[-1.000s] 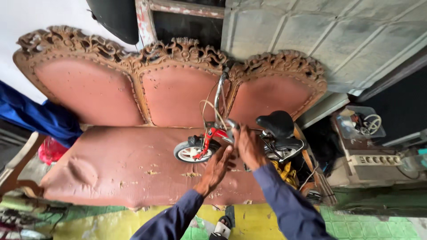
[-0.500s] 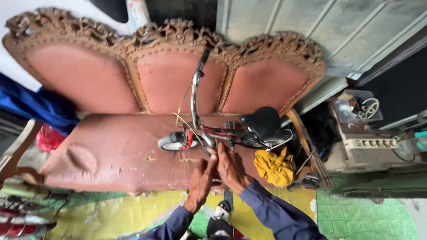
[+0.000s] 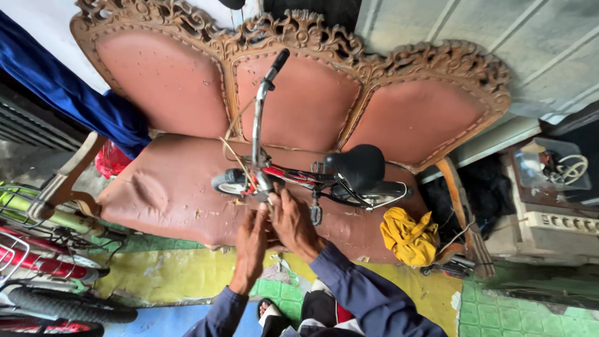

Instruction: The person adjusts the handlebar of a small BMX bicycle resting on a sofa, then wipes the chain, crank and rear wheel area with a cloth. They then move the bicycle aside, reposition a smaller red children's bicycle, and work on its pedal and seat area while holding the handlebar.

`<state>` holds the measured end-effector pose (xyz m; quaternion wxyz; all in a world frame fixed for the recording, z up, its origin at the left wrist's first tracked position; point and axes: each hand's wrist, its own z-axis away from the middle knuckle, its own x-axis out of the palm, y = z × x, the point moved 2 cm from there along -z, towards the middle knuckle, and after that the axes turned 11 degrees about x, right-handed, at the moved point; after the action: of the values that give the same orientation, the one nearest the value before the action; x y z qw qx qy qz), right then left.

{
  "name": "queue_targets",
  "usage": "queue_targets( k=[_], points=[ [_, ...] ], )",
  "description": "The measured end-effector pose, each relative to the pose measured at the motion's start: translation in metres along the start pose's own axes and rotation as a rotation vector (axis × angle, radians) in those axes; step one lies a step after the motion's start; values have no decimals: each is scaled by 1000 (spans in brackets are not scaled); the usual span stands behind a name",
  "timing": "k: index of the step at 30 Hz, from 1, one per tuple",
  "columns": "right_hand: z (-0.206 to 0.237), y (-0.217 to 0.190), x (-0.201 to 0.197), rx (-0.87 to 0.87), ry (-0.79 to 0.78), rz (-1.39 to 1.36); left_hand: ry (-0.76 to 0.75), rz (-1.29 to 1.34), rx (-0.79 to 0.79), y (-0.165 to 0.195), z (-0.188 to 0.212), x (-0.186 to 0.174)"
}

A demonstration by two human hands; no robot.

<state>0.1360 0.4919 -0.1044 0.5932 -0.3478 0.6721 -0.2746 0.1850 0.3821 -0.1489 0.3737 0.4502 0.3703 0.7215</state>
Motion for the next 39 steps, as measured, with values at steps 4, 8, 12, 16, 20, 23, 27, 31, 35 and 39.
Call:
queue_targets(
  k=[4, 8, 12, 16, 20, 23, 27, 31, 35, 39],
  points=[
    [-6, -8, 15, -62, -24, -172, 41, -224, 238, 25, -5, -9],
    [-17, 5, 25, -118, -167, -292, 147, -559, 333, 53, -6, -5],
    [-47, 57, 24, 0, -208, -441, 255, -1055, 612, 71, -14, 21],
    [-113, 138, -16, 93, -56, -450, 281, -1219, 684, 74, -33, 34],
    [-169, 167, -53, -375, 171, 235, 346, -1379, 672, 73, -55, 35],
    [-182, 172, -56, -351, 13, 562, 480, -1487, 818, 69, -63, 44],
    [-178, 216, -96, -332, -71, 442, 421, -1433, 509, 65, -70, 44],
    [-179, 275, -121, -154, 29, 252, 418, -1325, 462, 69, -69, 36],
    [-206, 289, -118, 397, 104, 73, 402, -1327, 477, 65, -57, 32],
    [-249, 219, -42, 136, -38, -661, 375, -1331, 430, 58, -45, 27]
  ],
)
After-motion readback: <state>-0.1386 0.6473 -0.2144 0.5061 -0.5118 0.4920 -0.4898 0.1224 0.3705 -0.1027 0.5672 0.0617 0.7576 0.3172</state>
